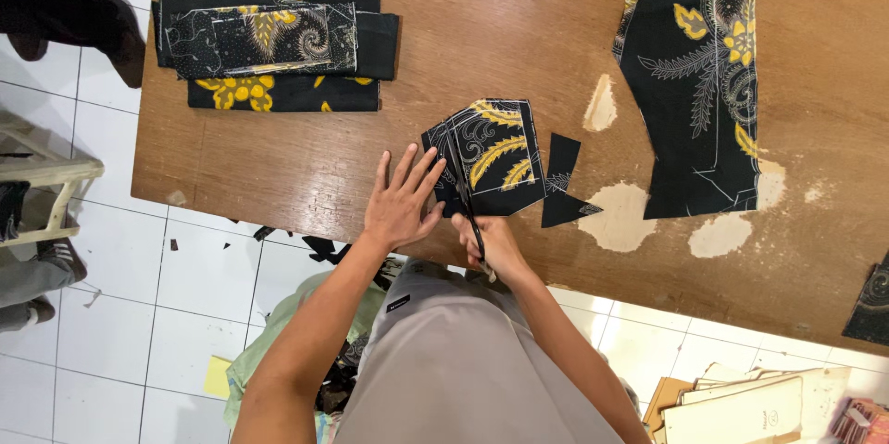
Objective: The person uses shears to cut patterned black fabric with yellow motifs on a wooden table. They follow white chalk lines to cut multiple pieces, then fold and stack the cut fabric pieces on the table.
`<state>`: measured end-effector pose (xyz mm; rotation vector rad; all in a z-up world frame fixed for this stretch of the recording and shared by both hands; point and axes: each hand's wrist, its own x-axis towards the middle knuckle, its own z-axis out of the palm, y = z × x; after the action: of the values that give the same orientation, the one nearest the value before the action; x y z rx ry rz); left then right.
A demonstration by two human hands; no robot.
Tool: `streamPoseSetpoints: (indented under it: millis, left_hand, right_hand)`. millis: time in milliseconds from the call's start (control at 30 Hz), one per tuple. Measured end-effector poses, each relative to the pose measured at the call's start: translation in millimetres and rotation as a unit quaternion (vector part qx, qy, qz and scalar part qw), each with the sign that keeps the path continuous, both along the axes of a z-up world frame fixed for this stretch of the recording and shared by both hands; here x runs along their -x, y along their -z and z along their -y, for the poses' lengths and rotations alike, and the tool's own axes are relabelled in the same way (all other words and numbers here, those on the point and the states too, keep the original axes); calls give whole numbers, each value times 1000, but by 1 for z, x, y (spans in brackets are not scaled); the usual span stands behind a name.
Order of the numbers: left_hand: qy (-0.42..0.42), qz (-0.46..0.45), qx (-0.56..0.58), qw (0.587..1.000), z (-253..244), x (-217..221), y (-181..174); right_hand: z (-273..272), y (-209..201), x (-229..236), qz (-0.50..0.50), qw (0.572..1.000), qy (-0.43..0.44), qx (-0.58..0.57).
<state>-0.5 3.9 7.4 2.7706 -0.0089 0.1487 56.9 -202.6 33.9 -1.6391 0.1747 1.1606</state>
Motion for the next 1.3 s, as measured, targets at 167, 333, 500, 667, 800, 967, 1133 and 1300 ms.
streamPoseSetpoints:
  millis: [167, 333, 500, 667, 800, 967, 1133, 1300]
  left_hand:
    - [-6, 42, 37, 998, 1, 1, 11]
    - [-51, 128, 85, 987, -4, 5, 26]
    - [3, 186, 202, 961, 46, 6, -6]
    - [139, 185, 137, 963, 157, -42, -34]
    - [168, 110, 164, 966, 210, -63, -13]
    - [165, -10, 273, 948, 235, -24, 22]
    - [-75, -4, 382, 921, 203, 88, 34]
    - [-358, -289, 134, 878, 180, 190, 14]
  right_hand:
    - [3, -4, -7, 9, 1000, -23, 3]
    - [73, -21, 23, 64, 996, -20, 60]
    - [162, -29, 38, 139, 979, 116, 96]
    - [234, -24, 24, 158, 954, 212, 141]
    - [289, -23, -8, 164, 949, 241, 120]
    - [359, -42, -48, 183, 934, 236, 194]
    - [412, -47, -105, 201, 899, 181, 344]
    - [449, -9, -136, 200, 902, 315, 215]
